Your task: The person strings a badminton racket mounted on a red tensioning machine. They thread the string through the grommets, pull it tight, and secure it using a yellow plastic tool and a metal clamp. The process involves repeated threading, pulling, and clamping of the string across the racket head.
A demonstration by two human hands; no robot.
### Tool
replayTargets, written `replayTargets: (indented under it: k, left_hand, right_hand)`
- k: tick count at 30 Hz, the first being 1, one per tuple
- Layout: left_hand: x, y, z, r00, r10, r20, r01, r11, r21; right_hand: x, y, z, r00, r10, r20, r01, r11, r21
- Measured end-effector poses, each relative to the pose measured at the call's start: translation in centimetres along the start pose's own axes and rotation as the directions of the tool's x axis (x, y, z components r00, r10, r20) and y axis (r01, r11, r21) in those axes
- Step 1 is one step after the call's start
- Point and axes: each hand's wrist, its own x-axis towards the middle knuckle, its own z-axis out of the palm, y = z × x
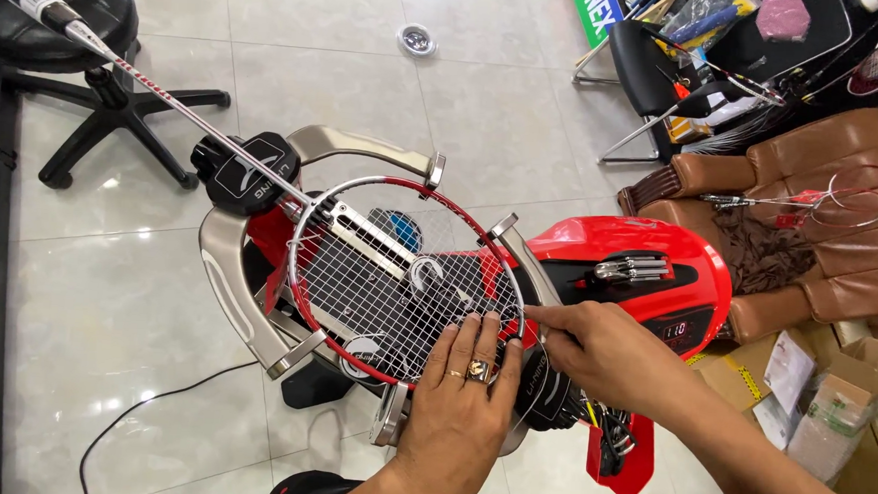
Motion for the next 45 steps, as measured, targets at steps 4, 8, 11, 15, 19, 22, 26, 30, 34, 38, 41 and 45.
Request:
replayTargets:
  k: [4,8,11,15,19,22,26,30,34,38,41,45]
  left_hand:
    - [-0.1,-0.1,-0.1,1.0,0.0,0.014,0.0,1.0,-0.012]
    - [0.0,-0.1,-0.3,1.0,0.002,0.009,-0.002,1.0,-0.008]
    - [-0.1,-0.1,-0.2,1.0,-0.003,-0.001,0.003,1.0,-0.014]
    - [-0.3,-0.2,-0.2,1.0,-0.014,0.005,0.014,0.999,-0.037]
    - [-0.2,-0.2,-0.3,1.0,-0.008,-0.008,0.008,1.0,0.015]
    - [-0.2,-0.4,-0.4,0.999,0.018,0.049,-0.016,0.999,-0.037]
    - [-0.3,-0.3,-0.4,1.0,-0.004,0.012,0.004,1.0,-0.008]
    - [-0.3,-0.3,-0.6,1.0,-0.013,-0.009,0.013,1.0,0.006]
    - [-0.4,-0.4,-0.6,1.0,-0.012,0.009,0.012,1.0,-0.015]
    - [-0.5,-0.6,-0.8,1.0,-0.005,0.012,0.005,1.0,0.007]
    - [-0.6,-0.7,-0.8,1.0,-0.001,0.022,0.001,1.0,-0.008]
    - [-0.8,-0.8,-1.0,0.999,0.006,0.044,-0.007,1.0,0.008]
  right_hand:
    - [0.2,-0.1,-0.3,1.0,0.017,0.018,-0.017,1.0,0.006]
    - [0.8,0.9,-0.5,0.997,-0.076,0.035,0.075,0.997,0.023]
    - [0.9,1.2,-0.4,0.991,-0.129,0.04,0.129,0.992,-0.003]
    - [1.2,2.2,-0.3,0.982,-0.187,0.031,0.187,0.982,0.0]
    - [1.7,3.4,0.0,0.972,-0.233,0.03,0.231,0.971,0.064]
    - [1.9,3.9,0.4,0.966,-0.258,0.008,0.255,0.959,0.126]
    - [1.4,3.9,0.4,0.978,-0.205,0.044,0.195,0.966,0.168]
    - [1.1,3.6,0.9,0.982,-0.181,0.056,0.165,0.962,0.219]
    - [0.7,2.7,0.5,0.984,-0.167,0.06,0.153,0.97,0.188]
    - [0.3,1.5,0.2,0.99,-0.108,0.093,0.096,0.987,0.133]
    - [-0.2,0.6,-0.1,0.992,-0.04,0.122,0.025,0.993,0.117]
    - [-0.3,0.3,-0.3,0.991,-0.057,0.122,0.048,0.996,0.072]
